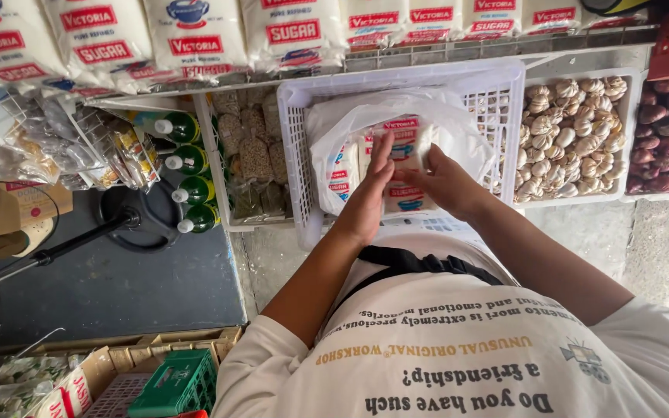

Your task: The person repeatedly picks up packets of Victoria Pure Refined Sugar from a shelf, scans them with a handheld scanner, and places them into a white plastic basket. The task is performed continuously in a store setting with various other grocery items visible in the background.

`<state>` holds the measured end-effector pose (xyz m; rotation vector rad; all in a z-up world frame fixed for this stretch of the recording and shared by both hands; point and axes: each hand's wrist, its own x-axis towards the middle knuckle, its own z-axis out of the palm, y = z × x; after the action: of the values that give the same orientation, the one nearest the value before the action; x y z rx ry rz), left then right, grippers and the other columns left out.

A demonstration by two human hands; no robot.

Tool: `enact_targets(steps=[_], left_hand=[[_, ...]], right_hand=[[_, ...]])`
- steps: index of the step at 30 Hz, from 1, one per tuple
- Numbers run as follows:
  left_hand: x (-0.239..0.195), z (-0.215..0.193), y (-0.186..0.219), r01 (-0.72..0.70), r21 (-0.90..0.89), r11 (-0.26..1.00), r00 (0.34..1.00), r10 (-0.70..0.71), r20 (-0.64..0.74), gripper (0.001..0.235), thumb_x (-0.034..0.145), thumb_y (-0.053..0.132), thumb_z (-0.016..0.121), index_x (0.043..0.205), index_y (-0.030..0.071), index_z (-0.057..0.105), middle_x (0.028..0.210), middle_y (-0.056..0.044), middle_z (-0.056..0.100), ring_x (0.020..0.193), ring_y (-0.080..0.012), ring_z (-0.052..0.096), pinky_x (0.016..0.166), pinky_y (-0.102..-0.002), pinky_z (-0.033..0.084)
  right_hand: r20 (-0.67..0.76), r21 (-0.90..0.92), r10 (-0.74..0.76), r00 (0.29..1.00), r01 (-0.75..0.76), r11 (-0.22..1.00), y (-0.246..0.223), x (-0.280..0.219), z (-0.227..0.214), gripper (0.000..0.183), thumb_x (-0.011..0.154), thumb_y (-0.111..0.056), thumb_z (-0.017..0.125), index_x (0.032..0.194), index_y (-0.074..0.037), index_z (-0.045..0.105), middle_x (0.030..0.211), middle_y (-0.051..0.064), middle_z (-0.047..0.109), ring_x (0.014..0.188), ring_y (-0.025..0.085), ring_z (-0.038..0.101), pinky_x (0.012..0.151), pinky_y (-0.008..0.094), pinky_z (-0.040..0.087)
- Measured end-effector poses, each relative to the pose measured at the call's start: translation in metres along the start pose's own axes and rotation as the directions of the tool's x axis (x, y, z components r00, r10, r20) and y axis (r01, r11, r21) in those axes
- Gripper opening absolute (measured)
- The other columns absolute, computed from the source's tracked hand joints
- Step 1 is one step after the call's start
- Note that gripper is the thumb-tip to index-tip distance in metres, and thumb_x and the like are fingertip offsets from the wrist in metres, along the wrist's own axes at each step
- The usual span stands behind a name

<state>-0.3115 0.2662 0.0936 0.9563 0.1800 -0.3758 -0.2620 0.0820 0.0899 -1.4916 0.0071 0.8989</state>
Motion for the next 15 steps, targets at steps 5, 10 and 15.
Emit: enact_targets(steps=[5,10,15], left_hand=[[-0.001,-0.015,-0.02,0.167,-0.061,0.984,0.985,-0.169,-0.04,0.072,0.105,0.048,0.045,0.166,0.02,0.022,0.177,-0.001,0.002,0.163,-0.0149,-0.008,0.128,-0.038,-0.001],[0.029,-0.048,-0.046,0.294,-0.311,0.904,0.932,-0.344,-0.118,0.074,0.099,0.056,0.045,0.163,0.023,0.028,0.168,-0.013,0.031,0.149,-0.0303,0.033,0.12,-0.049,0.023],[0.047,-0.075,-0.072,0.201,-0.29,0.936,0.963,-0.243,-0.114,0.079,0.101,0.061,0.045,0.165,0.019,0.026,0.174,-0.007,0.022,0.156,-0.0232,0.026,0.126,-0.042,0.018]], right_hand=[[-0.065,0.219,0.203,0.977,-0.184,0.958,0.041,0.013,0.006,0.049,0.095,-0.018,0.069,0.135,0.001,0.048,0.124,0.012,0.068,0.111,0.019,0.068,0.093,0.034,0.057],[-0.19,0.281,0.228,0.955,-0.169,0.945,0.086,0.045,0.004,0.041,0.092,-0.008,0.07,0.128,0.003,0.053,0.117,0.015,0.068,0.105,0.024,0.07,0.09,0.04,0.06],[-0.229,0.253,0.126,0.965,-0.066,0.965,0.112,0.07,0.011,0.045,0.091,-0.005,0.071,0.131,0.001,0.051,0.123,0.014,0.066,0.112,0.023,0.067,0.096,0.037,0.058]])
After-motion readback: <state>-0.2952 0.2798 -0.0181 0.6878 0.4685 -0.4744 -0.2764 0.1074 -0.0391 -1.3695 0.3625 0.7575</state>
